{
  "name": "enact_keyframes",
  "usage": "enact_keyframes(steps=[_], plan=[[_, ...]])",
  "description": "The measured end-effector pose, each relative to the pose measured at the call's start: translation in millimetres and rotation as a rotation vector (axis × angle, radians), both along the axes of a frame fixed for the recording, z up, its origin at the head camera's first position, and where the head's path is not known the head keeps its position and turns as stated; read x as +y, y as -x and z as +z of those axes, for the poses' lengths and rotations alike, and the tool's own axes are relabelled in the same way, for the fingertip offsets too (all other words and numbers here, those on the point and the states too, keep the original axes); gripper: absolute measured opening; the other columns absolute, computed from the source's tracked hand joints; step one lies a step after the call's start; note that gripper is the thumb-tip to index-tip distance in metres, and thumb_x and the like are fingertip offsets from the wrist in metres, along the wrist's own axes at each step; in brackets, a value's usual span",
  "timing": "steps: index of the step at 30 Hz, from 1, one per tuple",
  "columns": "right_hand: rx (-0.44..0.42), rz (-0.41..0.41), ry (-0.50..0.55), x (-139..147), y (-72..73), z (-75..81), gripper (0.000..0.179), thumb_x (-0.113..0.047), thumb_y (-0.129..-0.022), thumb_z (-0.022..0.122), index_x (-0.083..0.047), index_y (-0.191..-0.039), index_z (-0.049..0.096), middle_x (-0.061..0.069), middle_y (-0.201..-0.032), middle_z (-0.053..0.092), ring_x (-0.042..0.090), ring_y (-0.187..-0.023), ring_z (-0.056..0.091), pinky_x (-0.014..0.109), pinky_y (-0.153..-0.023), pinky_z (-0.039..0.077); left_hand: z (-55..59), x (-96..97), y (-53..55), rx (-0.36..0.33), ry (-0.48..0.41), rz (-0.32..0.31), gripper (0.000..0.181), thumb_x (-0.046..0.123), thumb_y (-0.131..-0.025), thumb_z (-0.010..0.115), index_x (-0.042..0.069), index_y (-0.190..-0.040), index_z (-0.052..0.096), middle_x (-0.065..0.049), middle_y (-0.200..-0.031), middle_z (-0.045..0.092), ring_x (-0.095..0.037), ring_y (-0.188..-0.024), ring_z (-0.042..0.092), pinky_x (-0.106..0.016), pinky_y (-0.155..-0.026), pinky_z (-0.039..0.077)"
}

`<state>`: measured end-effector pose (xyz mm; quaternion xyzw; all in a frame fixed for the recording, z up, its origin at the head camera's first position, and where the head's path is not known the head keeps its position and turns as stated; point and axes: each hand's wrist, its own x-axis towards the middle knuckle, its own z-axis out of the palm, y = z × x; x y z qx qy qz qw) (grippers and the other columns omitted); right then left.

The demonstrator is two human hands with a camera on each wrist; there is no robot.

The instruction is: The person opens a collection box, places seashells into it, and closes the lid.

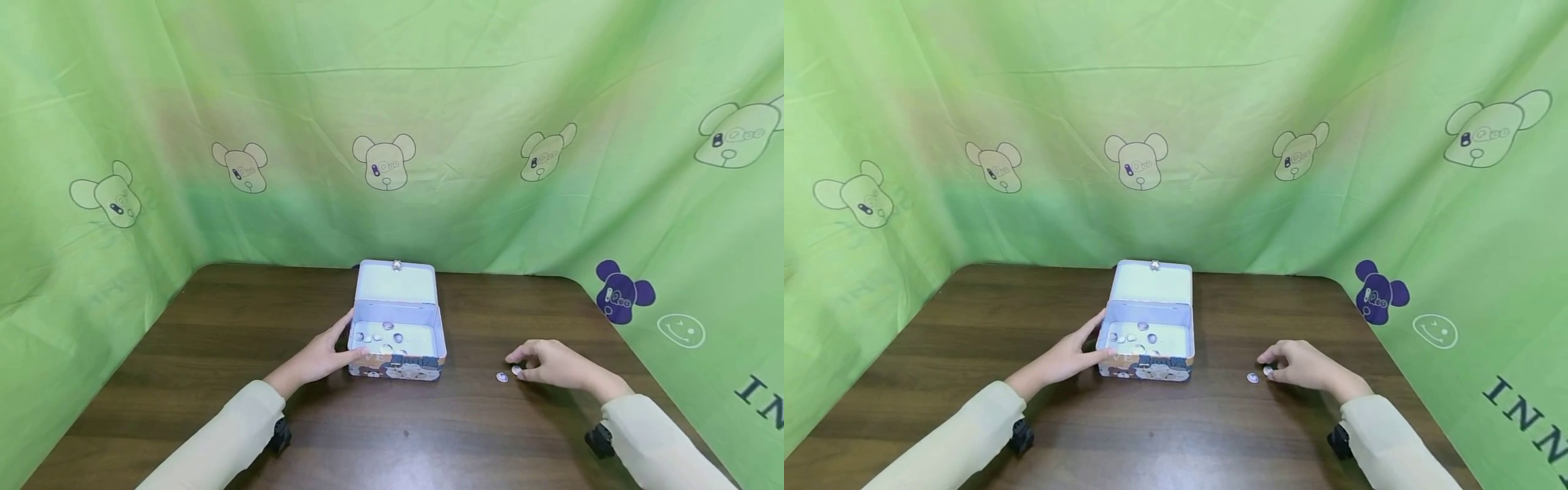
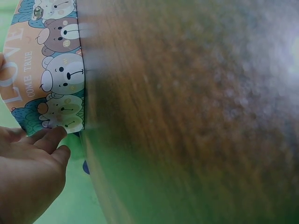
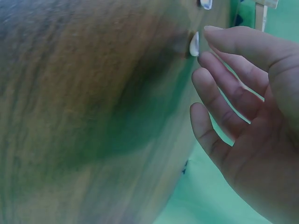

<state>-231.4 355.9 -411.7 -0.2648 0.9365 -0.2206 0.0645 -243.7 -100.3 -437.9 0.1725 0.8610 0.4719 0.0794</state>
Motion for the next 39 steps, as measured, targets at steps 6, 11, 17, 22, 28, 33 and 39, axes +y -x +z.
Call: enact_keyframes(steps=[6, 11, 17, 22, 28, 33, 39], plan=[[0.0, -0.016, 0.025, 5, 1.0, -8.5, 0.022, -0.009, -0.081, 0.081, -0.008, -0.102, 0.076, 0.0, -0.1, 0.068, 0.008, -0.079, 0.059, 0.026, -0.068, 0.05, -1.4, -0.3, 0.9, 0.001, -0.001, -0.002, 0.091, 0.041, -0.094, 0.071, 0.023, -0.163, 0.015, -0.011, -0.162, 0.028, -0.032, -0.146, 0.028, -0.058, -0.112, 0.028], [0.007, -0.03, 0.039, 6, 1.3, -12.2, 0.02, -0.008, -0.08, 0.081, -0.009, -0.1, 0.076, -0.002, -0.096, 0.067, 0.003, -0.076, 0.056, 0.025, -0.066, 0.049, -2.7, -0.1, 1.4, 0.004, -0.007, -0.004, 0.091, 0.041, -0.094, 0.071, 0.022, -0.163, 0.015, -0.01, -0.162, 0.028, -0.032, -0.146, 0.027, -0.058, -0.112, 0.028], [0.005, -0.039, 0.054, 6, 0.7, -13.1, 0.019, -0.01, -0.081, 0.081, -0.01, -0.099, 0.075, -0.002, -0.096, 0.066, 0.003, -0.077, 0.057, 0.026, -0.067, 0.049, -2.7, -0.1, 1.3, 0.002, -0.01, -0.004, 0.091, 0.04, -0.094, 0.071, 0.023, -0.163, 0.015, -0.01, -0.162, 0.028, -0.032, -0.146, 0.027, -0.058, -0.112, 0.028], [0.002, -0.032, 0.065, 7, 2.4, -14.4, 0.018, -0.008, -0.082, 0.081, -0.009, -0.099, 0.075, -0.003, -0.095, 0.066, 0.002, -0.075, 0.057, 0.025, -0.066, 0.049, -1.1, -0.2, 0.8, 0.0, -0.014, -0.006, 0.091, 0.04, -0.094, 0.071, 0.022, -0.163, 0.015, -0.011, -0.162, 0.027, -0.032, -0.145, 0.028, -0.057, -0.112, 0.029], [0.016, -0.022, 0.055, 6, 3.3, -14.9, 0.015, -0.008, -0.083, 0.079, -0.01, -0.097, 0.076, -0.004, -0.094, 0.067, 0.002, -0.078, 0.057, 0.027, -0.068, 0.05, -0.5, -0.3, 0.4, -0.004, -0.012, -0.009, 0.091, 0.039, -0.094, 0.071, 0.022, -0.163, 0.015, -0.012, -0.161, 0.029, -0.032, -0.145, 0.029, -0.057, -0.112, 0.029], [0.006, -0.03, 0.064, 5, 3.6, -15.3, 0.015, -0.009, -0.083, 0.08, -0.01, -0.097, 0.075, -0.006, -0.093, 0.068, 0.002, -0.079, 0.058, 0.026, -0.069, 0.05, -0.3, -0.2, 0.3, -0.001, -0.018, -0.011, 0.09, 0.04, -0.094, 0.071, 0.023, -0.163, 0.016, -0.012, -0.16, 0.03, -0.032, -0.144, 0.03, -0.057, -0.112, 0.029], [0.015, -0.036, 0.074, 3, 2.9, -15.9, 0.017, -0.011, -0.082, 0.081, -0.01, -0.097, 0.074, -0.008, -0.09, 0.069, 0.004, -0.08, 0.058, 0.026, -0.069, 0.049, -0.3, -0.4, 0.3, 0.004, -0.018, -0.017, 0.091, 0.042, -0.093, 0.071, 0.024, -0.163, 0.015, -0.011, -0.161, 0.029, -0.032, -0.144, 0.03, -0.058, -0.112, 0.029]])
